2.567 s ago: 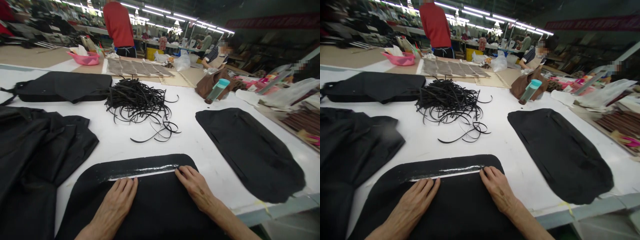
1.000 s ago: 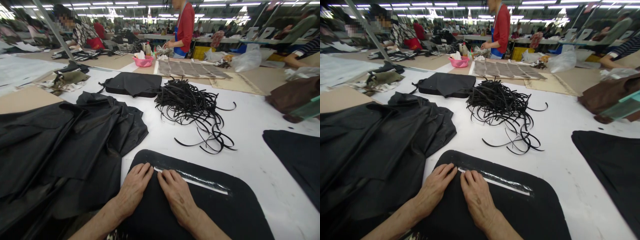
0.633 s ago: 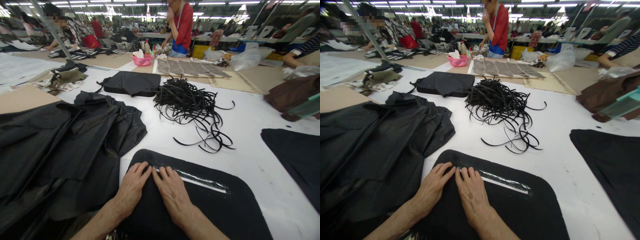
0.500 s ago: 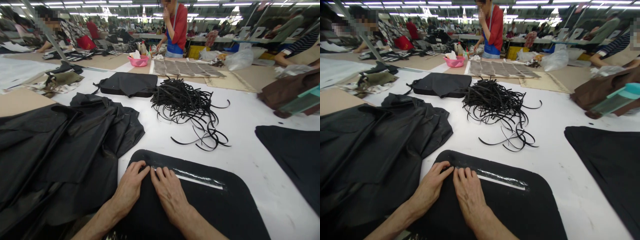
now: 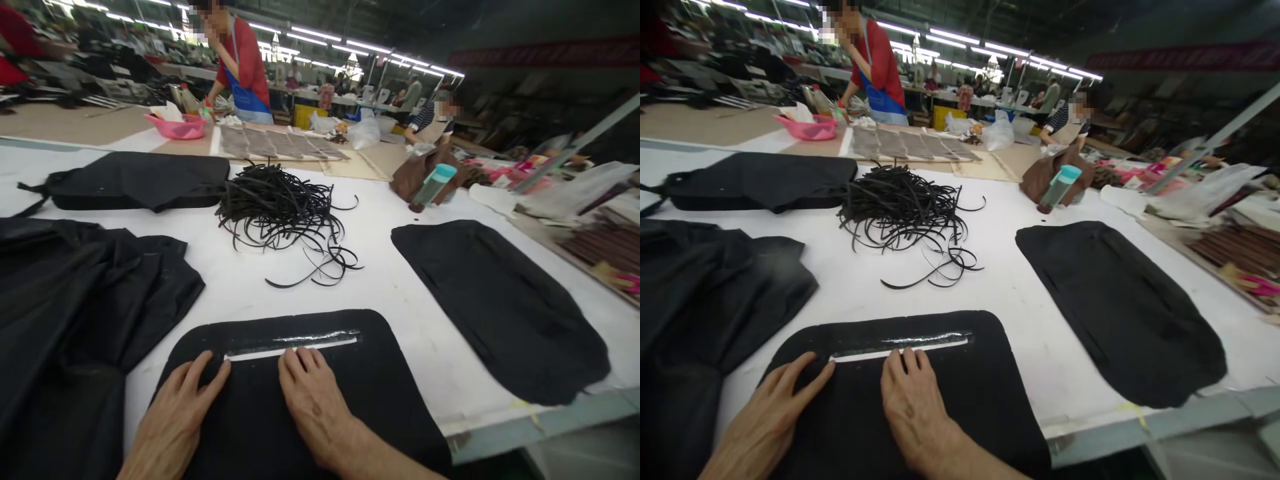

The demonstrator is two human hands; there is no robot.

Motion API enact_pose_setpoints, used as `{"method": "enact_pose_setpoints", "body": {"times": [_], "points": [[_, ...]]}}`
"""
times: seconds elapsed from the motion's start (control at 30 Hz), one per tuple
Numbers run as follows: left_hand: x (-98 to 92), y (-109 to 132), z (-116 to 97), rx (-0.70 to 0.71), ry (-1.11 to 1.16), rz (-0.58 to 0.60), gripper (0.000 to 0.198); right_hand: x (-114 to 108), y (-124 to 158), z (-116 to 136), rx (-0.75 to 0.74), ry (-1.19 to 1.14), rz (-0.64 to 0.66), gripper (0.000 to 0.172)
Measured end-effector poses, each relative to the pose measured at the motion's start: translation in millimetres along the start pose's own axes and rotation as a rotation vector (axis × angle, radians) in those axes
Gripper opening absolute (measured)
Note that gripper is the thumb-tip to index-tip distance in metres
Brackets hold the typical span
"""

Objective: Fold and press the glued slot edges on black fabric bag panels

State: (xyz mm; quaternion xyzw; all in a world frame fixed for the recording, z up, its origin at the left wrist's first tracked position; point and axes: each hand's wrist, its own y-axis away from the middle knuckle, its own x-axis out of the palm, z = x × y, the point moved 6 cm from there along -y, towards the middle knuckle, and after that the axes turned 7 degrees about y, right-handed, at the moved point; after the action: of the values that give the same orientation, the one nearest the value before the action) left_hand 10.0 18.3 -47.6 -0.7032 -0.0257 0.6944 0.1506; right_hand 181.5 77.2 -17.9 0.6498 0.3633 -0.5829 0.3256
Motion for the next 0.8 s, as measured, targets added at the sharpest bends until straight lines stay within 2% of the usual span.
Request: {"method": "enact_pose_setpoints", "body": {"times": [0.1,0.27,0.37,0.5,0.67,0.8], "points": [[-1.3,-0.9,0.7,-0.002,0.023,0.006,0.057,8.8,27.1,-26.8,0.108,0.016,-0.042,0.056],[-3.3,-1.1,4.4,-0.101,0.075,-0.024,0.057,13.7,67.2,-71.1,0.303,0.110,-0.149,0.047],[-3.7,0.0,7.1,-0.068,0.105,-0.034,0.057,13.2,80.5,-87.0,0.360,0.137,-0.169,0.045],[-7.4,-1.2,10.6,-0.036,0.136,-0.078,0.050,14.1,83.9,-96.3,0.407,0.094,-0.137,0.044],[-22.1,-4.2,22.2,-0.242,0.362,-0.184,0.031,9.1,84.2,-101.9,0.477,0.131,-0.159,0.029],[-42.8,-10.6,22.7,-0.378,0.439,-0.211,0.026,-3.4,69.0,-89.4,0.400,0.120,-0.220,0.023]]}}
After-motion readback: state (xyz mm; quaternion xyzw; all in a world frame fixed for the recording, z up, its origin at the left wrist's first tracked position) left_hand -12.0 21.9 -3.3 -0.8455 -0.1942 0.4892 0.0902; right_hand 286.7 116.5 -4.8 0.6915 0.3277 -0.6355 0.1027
